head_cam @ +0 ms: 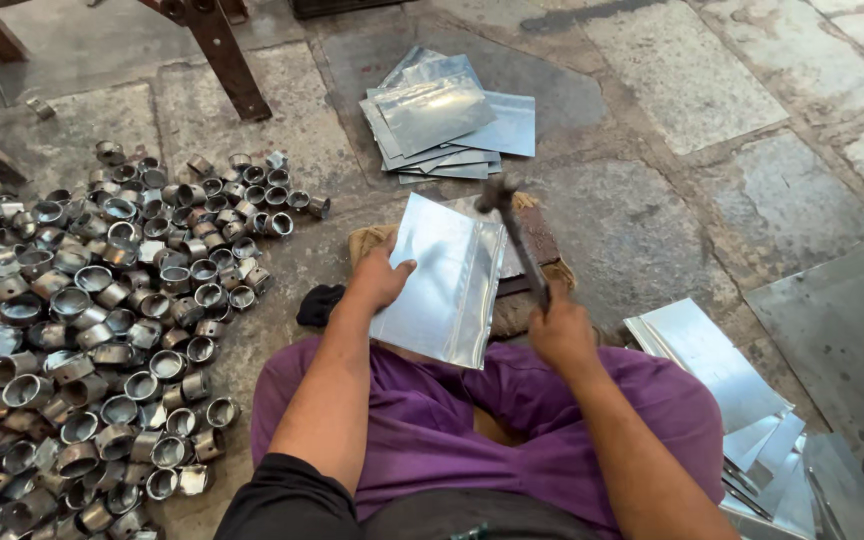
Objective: The person sits on the floor and repeatedly hammers a rectangular metal sheet placed on a small anvil. They hold the sheet with one hand and strike it with a hammer in the other hand, occasionally repositioning the sheet.
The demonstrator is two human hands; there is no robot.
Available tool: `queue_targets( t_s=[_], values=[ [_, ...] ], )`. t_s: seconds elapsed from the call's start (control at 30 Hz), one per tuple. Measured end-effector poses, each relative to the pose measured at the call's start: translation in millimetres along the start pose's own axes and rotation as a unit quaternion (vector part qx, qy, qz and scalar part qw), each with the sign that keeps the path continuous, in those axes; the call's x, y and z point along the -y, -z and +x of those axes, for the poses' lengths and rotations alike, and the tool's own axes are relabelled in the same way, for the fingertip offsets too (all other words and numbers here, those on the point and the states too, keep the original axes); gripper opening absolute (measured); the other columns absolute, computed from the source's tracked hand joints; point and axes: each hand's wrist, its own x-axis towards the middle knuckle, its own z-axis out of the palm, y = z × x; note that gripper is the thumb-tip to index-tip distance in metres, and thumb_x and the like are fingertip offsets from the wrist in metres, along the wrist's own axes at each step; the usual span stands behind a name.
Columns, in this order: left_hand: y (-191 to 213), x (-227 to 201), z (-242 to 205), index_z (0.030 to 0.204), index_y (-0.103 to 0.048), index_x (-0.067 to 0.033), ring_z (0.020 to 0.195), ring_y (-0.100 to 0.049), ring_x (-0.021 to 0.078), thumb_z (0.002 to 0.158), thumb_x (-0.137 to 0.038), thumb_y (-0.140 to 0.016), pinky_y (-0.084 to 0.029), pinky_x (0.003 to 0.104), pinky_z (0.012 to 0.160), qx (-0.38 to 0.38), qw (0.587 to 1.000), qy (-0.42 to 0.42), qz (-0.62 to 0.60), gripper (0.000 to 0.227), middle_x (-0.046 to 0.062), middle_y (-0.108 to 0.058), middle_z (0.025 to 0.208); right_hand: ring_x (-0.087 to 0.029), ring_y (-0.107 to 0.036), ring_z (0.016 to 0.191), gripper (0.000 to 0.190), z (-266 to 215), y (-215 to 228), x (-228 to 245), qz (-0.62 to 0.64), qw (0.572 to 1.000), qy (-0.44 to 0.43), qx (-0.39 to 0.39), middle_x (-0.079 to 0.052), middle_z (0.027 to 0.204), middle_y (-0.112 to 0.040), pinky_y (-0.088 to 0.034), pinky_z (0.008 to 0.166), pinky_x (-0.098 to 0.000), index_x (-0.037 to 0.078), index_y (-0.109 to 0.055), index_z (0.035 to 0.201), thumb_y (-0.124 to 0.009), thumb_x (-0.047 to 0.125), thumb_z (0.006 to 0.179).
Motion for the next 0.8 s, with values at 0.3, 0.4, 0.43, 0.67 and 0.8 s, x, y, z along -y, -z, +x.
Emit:
queue_targets(
  t_s=[0.3, 0.4, 0.43, 0.67, 0.8],
  values=[
    [3.9, -0.5, -2.0, 0.155, -0.041, -0.0068, 0.124, -0.063, 0.0383, 0.088, -0.031, -0.072, -0.049, 0.039, 0.104, 0.002, 0.999, -0.009, -0.031, 0.078, 0.026, -0.064, 0.133, -0.011, -0.054, 0.061, 0.021, -3.8, 128.7, 20.6, 0.338, 0.763, 0.363, -0.414, -0.004, 0.081, -0.054, -0.045, 0.056, -0.0280, 0.005, -0.044, 0.122, -0.054, 0.019, 0.111],
    [5.8, -4.1, -4.0, 0.155, -0.039, -0.0067, 0.126, -0.061, 0.0387, 0.089, -0.032, -0.073, -0.047, 0.039, 0.105, 0.007, 1.000, 0.003, -0.017, 0.078, 0.027, -0.061, 0.136, -0.025, -0.057, 0.069, 0.023, 16.5, 79.6, 4.7, 0.210, 0.858, 0.296, -0.364, -0.013, 0.085, -0.059, -0.047, 0.063, -0.0387, 0.004, -0.048, 0.121, -0.056, 0.017, 0.104],
    [7.1, -6.2, -3.8, 0.156, -0.038, -0.0070, 0.126, -0.061, 0.0383, 0.089, -0.031, -0.072, -0.047, 0.039, 0.105, 0.012, 1.000, 0.004, -0.017, 0.078, 0.026, -0.062, 0.136, -0.030, -0.058, 0.072, 0.024, 22.7, 50.6, -3.4, 0.138, 0.911, 0.242, -0.304, -0.015, 0.086, -0.060, -0.047, 0.065, -0.0423, 0.004, -0.049, 0.121, -0.057, 0.017, 0.102],
    [3.9, -9.3, -10.6, 0.156, -0.038, -0.0111, 0.126, -0.059, 0.0389, 0.090, -0.031, -0.071, -0.046, 0.041, 0.104, 0.000, 1.000, -0.004, 0.010, 0.076, 0.025, -0.060, 0.138, -0.054, -0.062, 0.085, 0.035, 21.9, -21.1, -23.9, 0.097, 0.979, 0.149, -0.095, -0.031, 0.092, -0.066, -0.051, 0.074, -0.0583, 0.003, -0.058, 0.119, -0.063, 0.012, 0.085],
    [4.2, -3.9, -7.8, 0.156, -0.038, -0.0104, 0.126, -0.061, 0.0369, 0.090, -0.029, -0.071, -0.048, 0.040, 0.105, 0.004, 0.999, 0.006, -0.033, 0.076, 0.024, -0.062, 0.137, -0.045, -0.064, 0.074, 0.020, 3.7, 25.7, 7.3, 0.142, 0.951, 0.182, -0.207, -0.024, 0.086, -0.065, -0.049, 0.065, -0.0533, 0.001, -0.057, 0.111, -0.063, 0.012, 0.094]
  ],
)
